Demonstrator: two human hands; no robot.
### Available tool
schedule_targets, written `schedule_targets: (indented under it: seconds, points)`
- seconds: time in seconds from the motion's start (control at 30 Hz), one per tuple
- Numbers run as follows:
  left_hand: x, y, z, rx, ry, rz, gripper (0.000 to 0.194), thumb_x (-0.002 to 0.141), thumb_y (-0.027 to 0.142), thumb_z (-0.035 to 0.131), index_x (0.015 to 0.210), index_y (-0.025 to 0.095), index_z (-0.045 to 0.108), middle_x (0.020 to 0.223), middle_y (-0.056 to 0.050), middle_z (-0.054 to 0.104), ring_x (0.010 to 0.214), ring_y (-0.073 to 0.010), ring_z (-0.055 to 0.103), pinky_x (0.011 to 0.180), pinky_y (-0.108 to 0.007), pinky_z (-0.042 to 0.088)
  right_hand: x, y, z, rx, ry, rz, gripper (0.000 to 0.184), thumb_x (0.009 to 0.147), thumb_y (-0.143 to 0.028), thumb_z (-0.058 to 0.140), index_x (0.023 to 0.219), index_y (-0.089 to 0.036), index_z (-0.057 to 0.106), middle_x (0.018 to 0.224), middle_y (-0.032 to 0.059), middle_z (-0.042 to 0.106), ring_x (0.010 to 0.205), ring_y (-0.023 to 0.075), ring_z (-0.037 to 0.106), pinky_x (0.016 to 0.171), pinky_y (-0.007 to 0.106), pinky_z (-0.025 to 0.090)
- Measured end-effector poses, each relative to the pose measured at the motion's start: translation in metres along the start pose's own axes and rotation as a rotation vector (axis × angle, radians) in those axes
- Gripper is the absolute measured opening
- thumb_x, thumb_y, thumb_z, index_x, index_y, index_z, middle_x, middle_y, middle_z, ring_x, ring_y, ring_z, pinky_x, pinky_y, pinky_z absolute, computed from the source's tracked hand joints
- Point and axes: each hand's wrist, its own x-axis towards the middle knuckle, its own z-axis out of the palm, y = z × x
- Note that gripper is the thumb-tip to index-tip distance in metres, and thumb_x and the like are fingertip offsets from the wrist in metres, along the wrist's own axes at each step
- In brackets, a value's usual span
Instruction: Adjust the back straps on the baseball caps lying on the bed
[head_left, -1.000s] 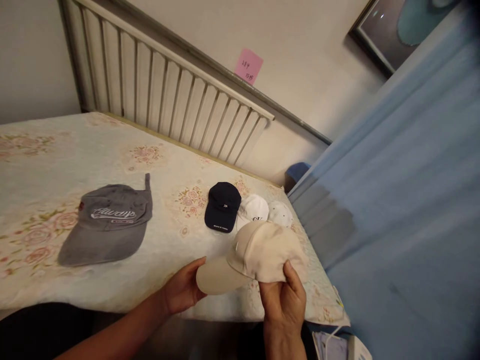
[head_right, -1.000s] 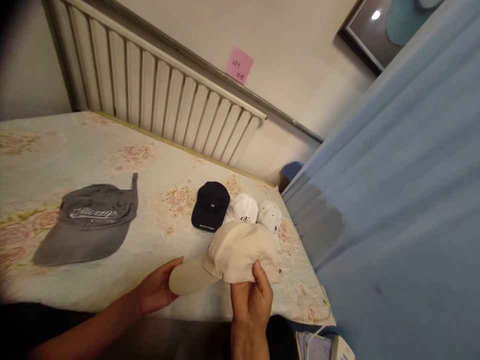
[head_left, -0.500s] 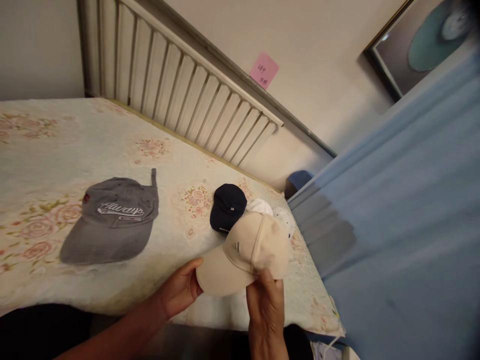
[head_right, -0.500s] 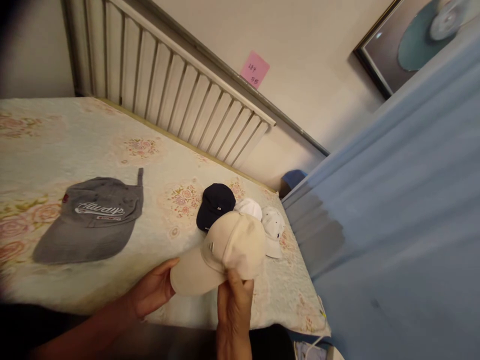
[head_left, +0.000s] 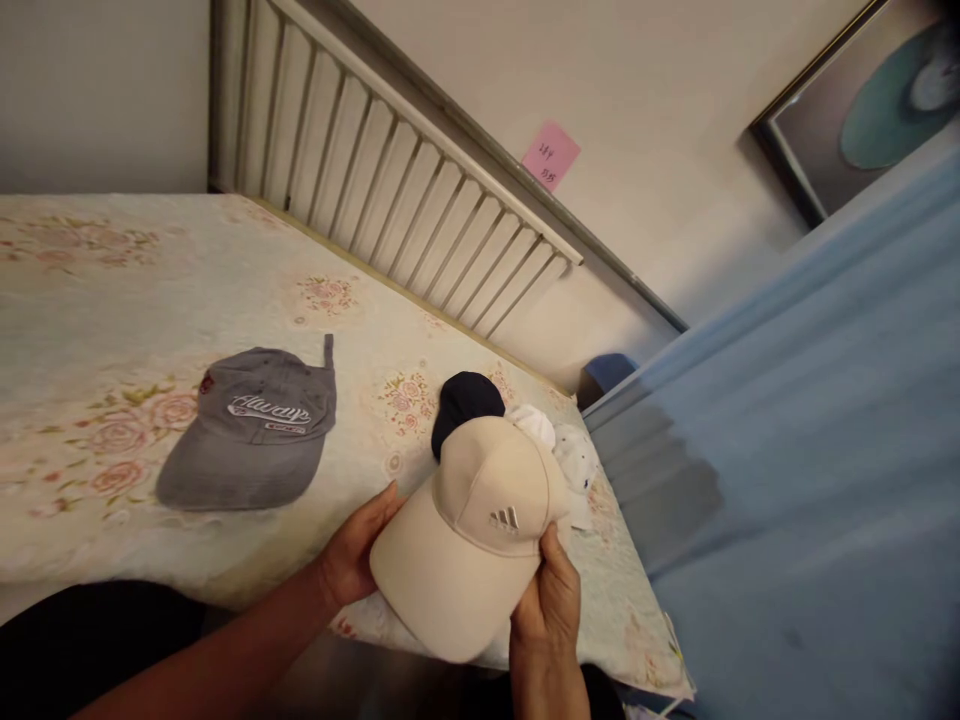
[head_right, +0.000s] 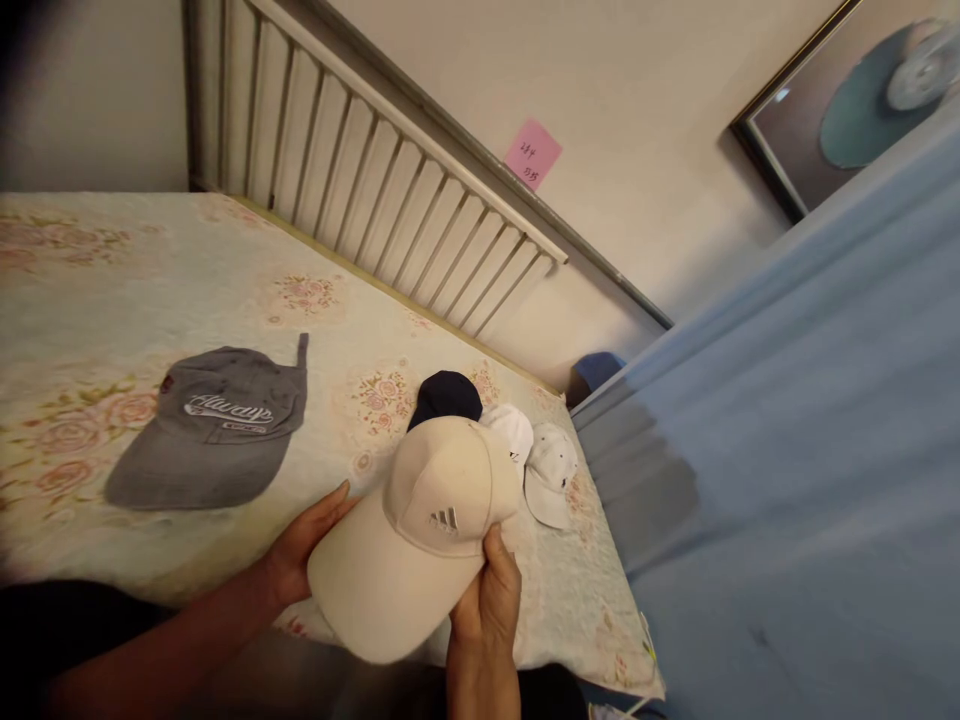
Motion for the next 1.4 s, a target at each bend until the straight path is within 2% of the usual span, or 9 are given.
schedule_targets:
  seconds: [0.1,0.27,0.53,0.7,0.83,1.03,1.17,1.4]
  points:
    - [0.001,0.004,-0.003,0.030,-0.065,0.027,0.045,0.091,0.035,0.045,0.124,0.007,0.055,0.097,-0.013,0.074,0.098,-0.0306,0.066,0.092,-0.041,0.046,-0.001,0.002,-0.005,-0.032,-0.053,0.123,0.027,0.073,-0.034,0.069,0.093,-0.017,0.071,0.085,0.0078,0.076,0.083,0.0215,0.070,0.098,0.046,0.045]
    - [0.007,0.004,-0.014,0.051,0.032,-0.004,0.042,0.086,0.026,0.053,0.123,0.005,0.057,0.093,-0.013,0.075,0.094,-0.0292,0.068,0.092,-0.040,0.046,-0.003,0.011,-0.010,-0.069,-0.109,0.210,0.025,0.076,-0.034,0.067,0.094,-0.018,0.071,0.088,0.0063,0.076,0.082,0.0207,0.070,0.095,0.045,0.047]
    - [0.003,0.005,-0.009,-0.011,0.030,-0.106,0.054,0.082,0.044,0.056,0.124,0.010,0.057,0.096,-0.014,0.074,0.095,-0.0327,0.067,0.087,-0.043,0.049,0.009,0.024,-0.028,-0.063,-0.086,0.220,0.025,0.074,-0.030,0.070,0.096,-0.017,0.070,0.090,0.0053,0.075,0.086,0.0187,0.069,0.096,0.040,0.046]
    - [0.004,0.005,-0.006,-0.020,0.006,0.050,0.058,0.085,0.052,0.051,0.129,0.015,0.052,0.099,-0.011,0.073,0.099,-0.0302,0.066,0.091,-0.043,0.046,0.016,0.031,-0.042,-0.013,-0.046,0.221,0.020,0.072,-0.028,0.071,0.090,-0.018,0.071,0.087,0.0032,0.076,0.085,0.0152,0.069,0.094,0.032,0.047]
    - [0.007,0.007,-0.007,-0.013,0.047,0.110,0.054,0.086,0.045,0.053,0.132,0.018,0.049,0.103,-0.010,0.072,0.100,-0.0289,0.066,0.093,-0.043,0.045,0.017,0.035,-0.047,-0.032,-0.051,0.206,0.021,0.075,-0.029,0.069,0.094,-0.019,0.071,0.090,0.0029,0.076,0.088,0.0149,0.069,0.096,0.033,0.046]
    - [0.008,0.006,-0.014,-0.055,0.060,0.050,0.053,0.085,0.040,0.057,0.131,0.015,0.050,0.103,-0.013,0.072,0.100,-0.0308,0.065,0.093,-0.045,0.045,0.019,0.038,-0.048,-0.001,0.046,0.214,0.021,0.078,-0.029,0.066,0.095,-0.016,0.071,0.089,0.0042,0.076,0.087,0.0163,0.069,0.095,0.035,0.047]
    - [0.007,0.006,-0.020,-0.062,0.065,-0.021,0.049,0.085,0.034,0.057,0.129,0.012,0.053,0.097,-0.013,0.074,0.098,-0.0316,0.066,0.091,-0.045,0.046,0.019,0.036,-0.045,0.007,0.033,0.241,0.024,0.081,-0.032,0.064,0.099,-0.018,0.070,0.091,0.0034,0.075,0.089,0.0166,0.068,0.097,0.037,0.046]
    - [0.004,0.006,-0.022,-0.035,0.085,-0.039,0.046,0.083,0.027,0.058,0.127,0.012,0.055,0.092,-0.013,0.074,0.095,-0.0307,0.067,0.090,-0.044,0.046,0.014,0.030,-0.040,-0.041,-0.001,0.282,0.032,0.081,-0.039,0.063,0.102,-0.016,0.068,0.091,0.0042,0.075,0.094,0.0166,0.067,0.096,0.035,0.046]
